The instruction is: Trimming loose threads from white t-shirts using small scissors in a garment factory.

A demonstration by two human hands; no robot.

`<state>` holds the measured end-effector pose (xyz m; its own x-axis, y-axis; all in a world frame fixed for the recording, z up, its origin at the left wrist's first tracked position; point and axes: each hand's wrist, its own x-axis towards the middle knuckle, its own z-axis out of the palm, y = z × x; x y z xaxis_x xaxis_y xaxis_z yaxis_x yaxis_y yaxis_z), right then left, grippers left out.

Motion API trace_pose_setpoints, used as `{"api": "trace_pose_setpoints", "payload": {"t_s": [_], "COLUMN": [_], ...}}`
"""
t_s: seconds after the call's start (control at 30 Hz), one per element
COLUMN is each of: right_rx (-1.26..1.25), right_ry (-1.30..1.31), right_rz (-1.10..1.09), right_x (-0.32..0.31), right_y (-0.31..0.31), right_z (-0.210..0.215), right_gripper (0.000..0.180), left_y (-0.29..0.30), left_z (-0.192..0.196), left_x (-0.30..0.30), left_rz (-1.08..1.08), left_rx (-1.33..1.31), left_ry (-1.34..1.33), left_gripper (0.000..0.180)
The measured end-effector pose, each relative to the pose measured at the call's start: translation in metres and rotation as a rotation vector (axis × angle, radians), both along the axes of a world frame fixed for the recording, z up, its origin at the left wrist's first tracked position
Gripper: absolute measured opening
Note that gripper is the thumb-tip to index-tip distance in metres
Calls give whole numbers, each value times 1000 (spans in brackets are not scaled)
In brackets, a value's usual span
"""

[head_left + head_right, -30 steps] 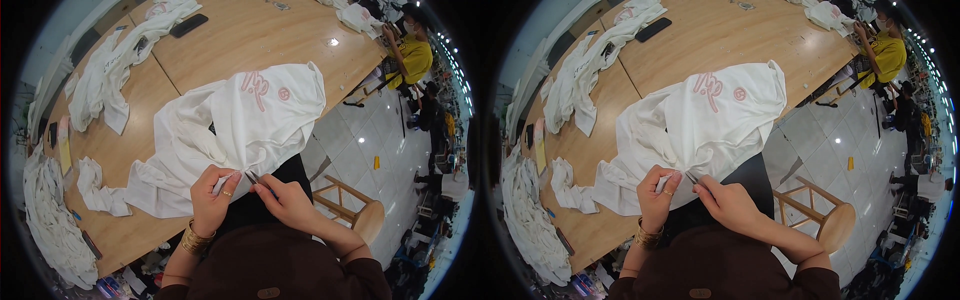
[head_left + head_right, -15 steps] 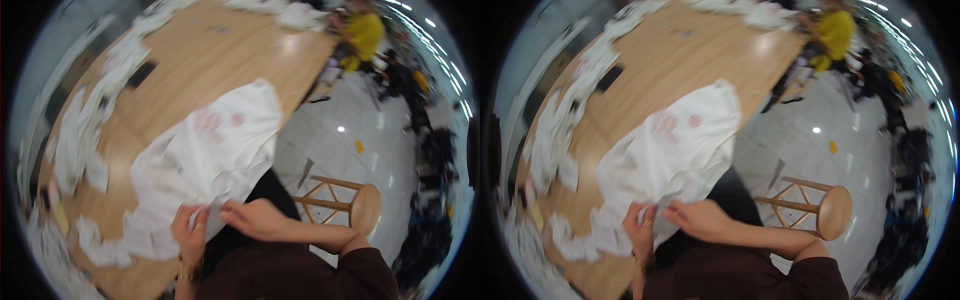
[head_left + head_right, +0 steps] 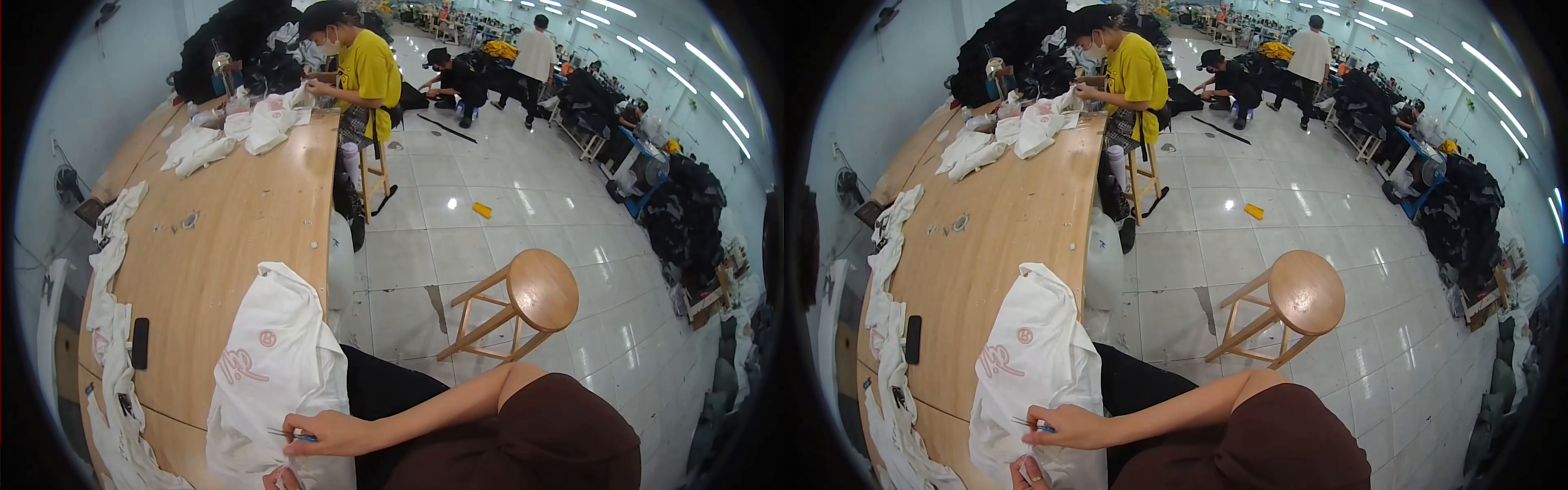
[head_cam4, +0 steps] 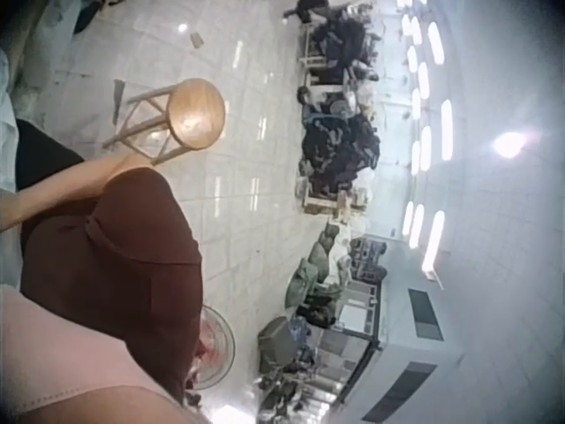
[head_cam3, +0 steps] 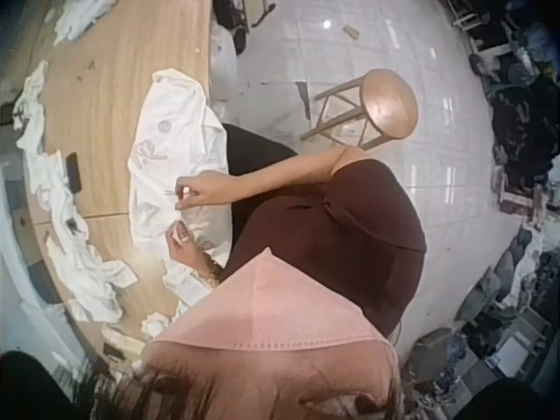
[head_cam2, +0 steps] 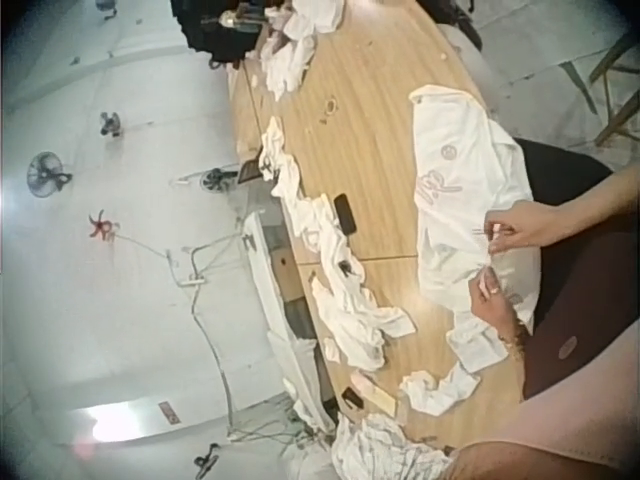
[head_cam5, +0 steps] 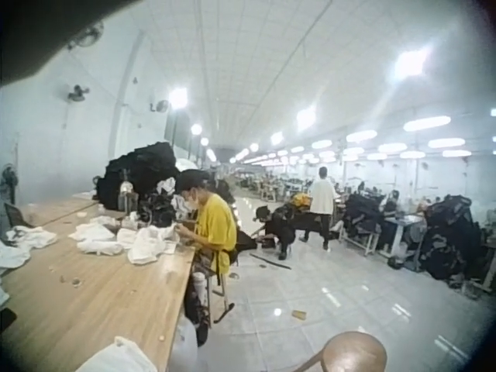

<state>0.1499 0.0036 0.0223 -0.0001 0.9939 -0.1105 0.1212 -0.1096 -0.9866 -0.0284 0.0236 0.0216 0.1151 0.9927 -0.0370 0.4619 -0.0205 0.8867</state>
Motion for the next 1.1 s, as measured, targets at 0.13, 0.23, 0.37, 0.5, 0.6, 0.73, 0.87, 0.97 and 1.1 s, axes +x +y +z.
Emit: {"api": "trace_pose_setpoints", "payload": {"t_s": [0.13,0.23,0.37,0.5,0.6,0.73,0.87,0.97,1.1], "right_rx": [120,254,360,354,411,413,432,422,397], "right_ry": [-185,-270,-433,-499,-464,-459,-447,-443,-450], "right_rz": [85,99,39,69,97,112,108,90,89], "right_x": [-8,-17,1,1,0,-1,-1,1,4], "right_y": [6,17,22,20,17,16,16,17,14], "right_z": [-19,-42,-35,-23,-19,-14,-14,-25,-31], "right_gripper": [30,29,23,25,25,25,24,23,21], "left_y": [0,2,4,5,7,3,3,3,4], "left_z": [7,8,0,-1,-5,2,3,6,5], "left_x": [1,-2,-6,-6,-8,-5,-5,0,1], "left_rz": [-56,-41,-77,-121,-150,-160,-125,-113,-181], "left_rx": [32,21,14,31,-3,-31,4,-11,-41], "left_ry": [17,27,-20,7,36,-34,13,4,36], "left_gripper": [21,20,21,22,22,22,20,18,18]}}
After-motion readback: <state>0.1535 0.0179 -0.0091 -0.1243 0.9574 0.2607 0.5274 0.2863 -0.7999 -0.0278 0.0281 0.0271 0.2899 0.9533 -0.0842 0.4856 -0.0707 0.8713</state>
